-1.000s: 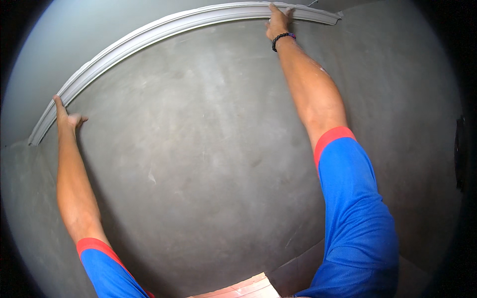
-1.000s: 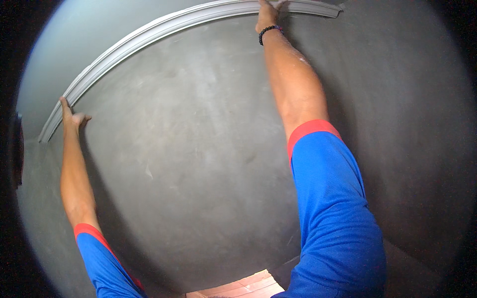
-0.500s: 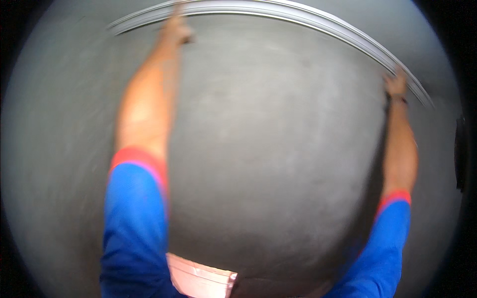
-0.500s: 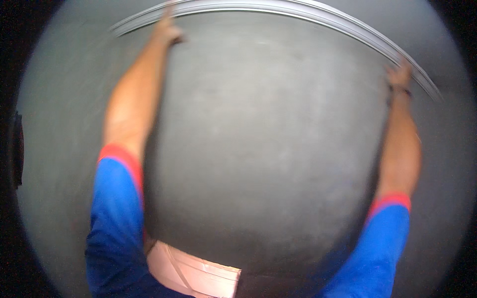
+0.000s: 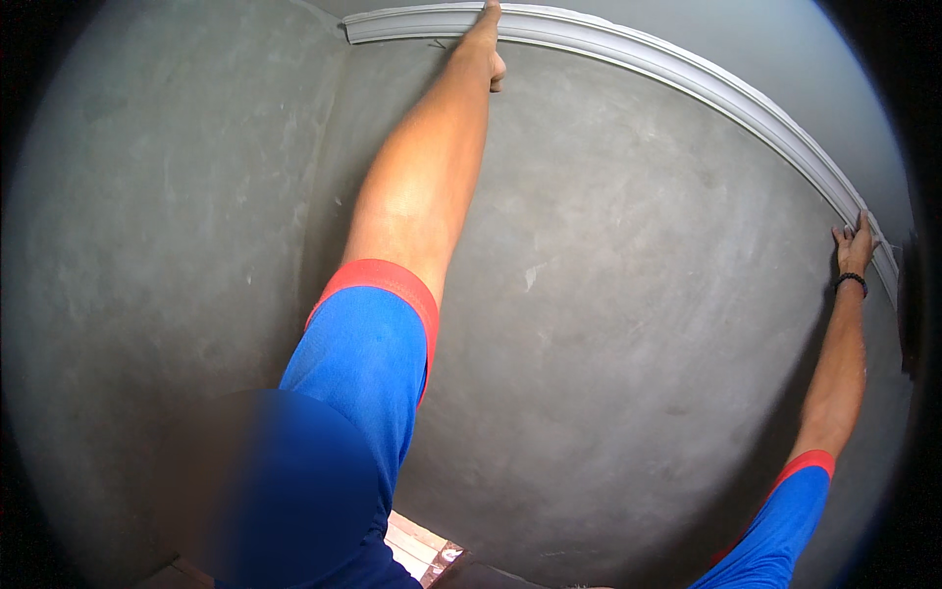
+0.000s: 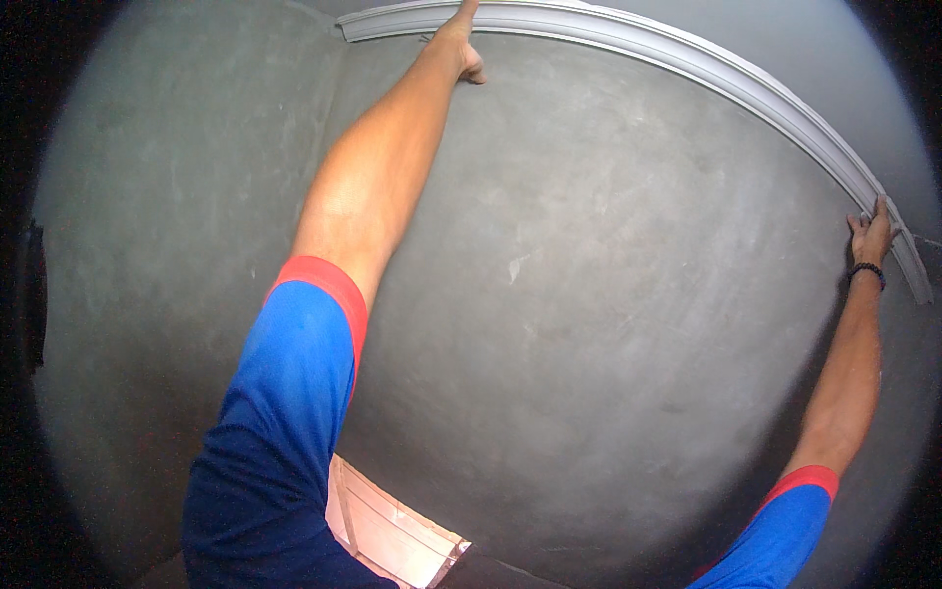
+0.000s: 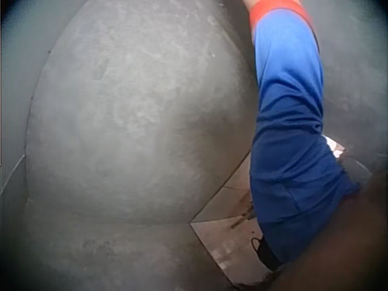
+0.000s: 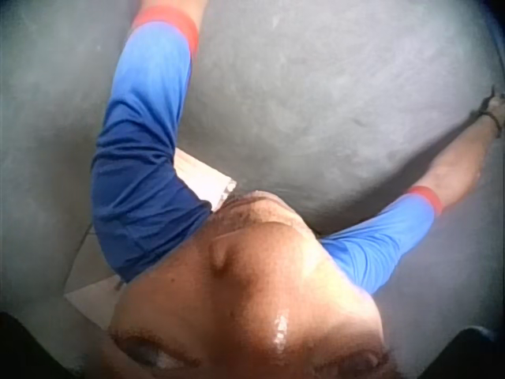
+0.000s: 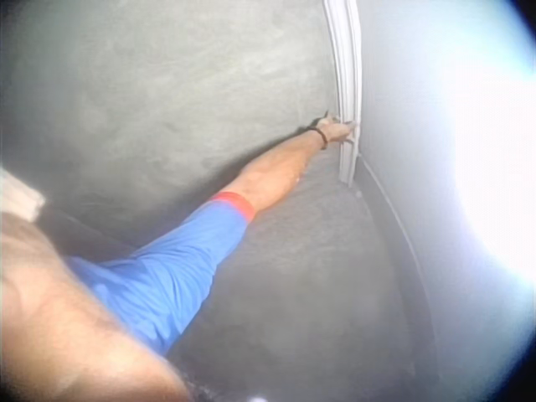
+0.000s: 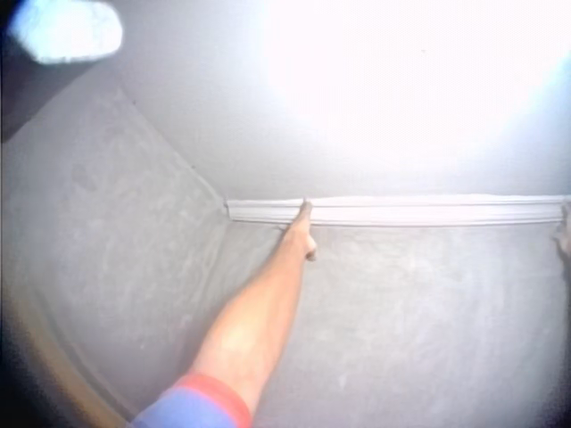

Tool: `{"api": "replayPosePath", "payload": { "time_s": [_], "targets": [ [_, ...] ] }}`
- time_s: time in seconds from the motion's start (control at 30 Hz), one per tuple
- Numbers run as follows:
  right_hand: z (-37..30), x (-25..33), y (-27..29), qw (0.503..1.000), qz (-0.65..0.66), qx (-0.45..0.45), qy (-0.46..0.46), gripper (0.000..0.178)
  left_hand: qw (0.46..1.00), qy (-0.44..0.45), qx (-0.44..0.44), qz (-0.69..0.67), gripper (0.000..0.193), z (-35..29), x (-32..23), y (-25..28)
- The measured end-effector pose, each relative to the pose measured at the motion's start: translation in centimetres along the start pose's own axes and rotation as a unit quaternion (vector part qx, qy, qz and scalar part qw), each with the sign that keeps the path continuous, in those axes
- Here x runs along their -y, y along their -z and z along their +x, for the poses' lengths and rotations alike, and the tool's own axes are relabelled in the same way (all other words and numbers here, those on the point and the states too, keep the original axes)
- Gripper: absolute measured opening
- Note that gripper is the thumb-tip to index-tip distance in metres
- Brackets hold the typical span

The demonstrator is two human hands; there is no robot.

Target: The person receives a length of crown molding and presses it into position along the ceiling line, using their hands to apply and smooth joint compound into the seams.

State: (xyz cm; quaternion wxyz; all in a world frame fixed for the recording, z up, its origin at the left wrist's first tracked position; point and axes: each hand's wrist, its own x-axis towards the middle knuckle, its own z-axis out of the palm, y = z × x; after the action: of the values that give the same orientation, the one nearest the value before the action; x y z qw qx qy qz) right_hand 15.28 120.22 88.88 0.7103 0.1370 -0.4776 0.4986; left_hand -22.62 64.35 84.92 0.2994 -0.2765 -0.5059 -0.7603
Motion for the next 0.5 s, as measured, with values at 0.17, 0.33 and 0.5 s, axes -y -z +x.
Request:
{"api": "replayPosePath", "payload": {
  "time_s": [0.17, 0.33, 0.5],
  "targets": [
    [2.9, -1.1, 0.1, 0.999, -0.011, -0.042, 0.012, 0.109, 1.0, -0.002, -0.004, -0.011, 0.096, 0.5, 0.2, -3.1],
    [4.7, -2.3, 2.0, 0.997, -0.025, -0.068, 0.011, 0.107, 1.0, 0.002, 0.002, -0.016, 0.097, 0.5, 1.1, -4.6],
    [2.6, -1.8, 0.1, 0.996, -0.03, -0.086, 0.006, 0.083, 1.0, -0.002, -0.006, -0.015, 0.097, 0.6, 1.1, -5.2]
  ]
}}
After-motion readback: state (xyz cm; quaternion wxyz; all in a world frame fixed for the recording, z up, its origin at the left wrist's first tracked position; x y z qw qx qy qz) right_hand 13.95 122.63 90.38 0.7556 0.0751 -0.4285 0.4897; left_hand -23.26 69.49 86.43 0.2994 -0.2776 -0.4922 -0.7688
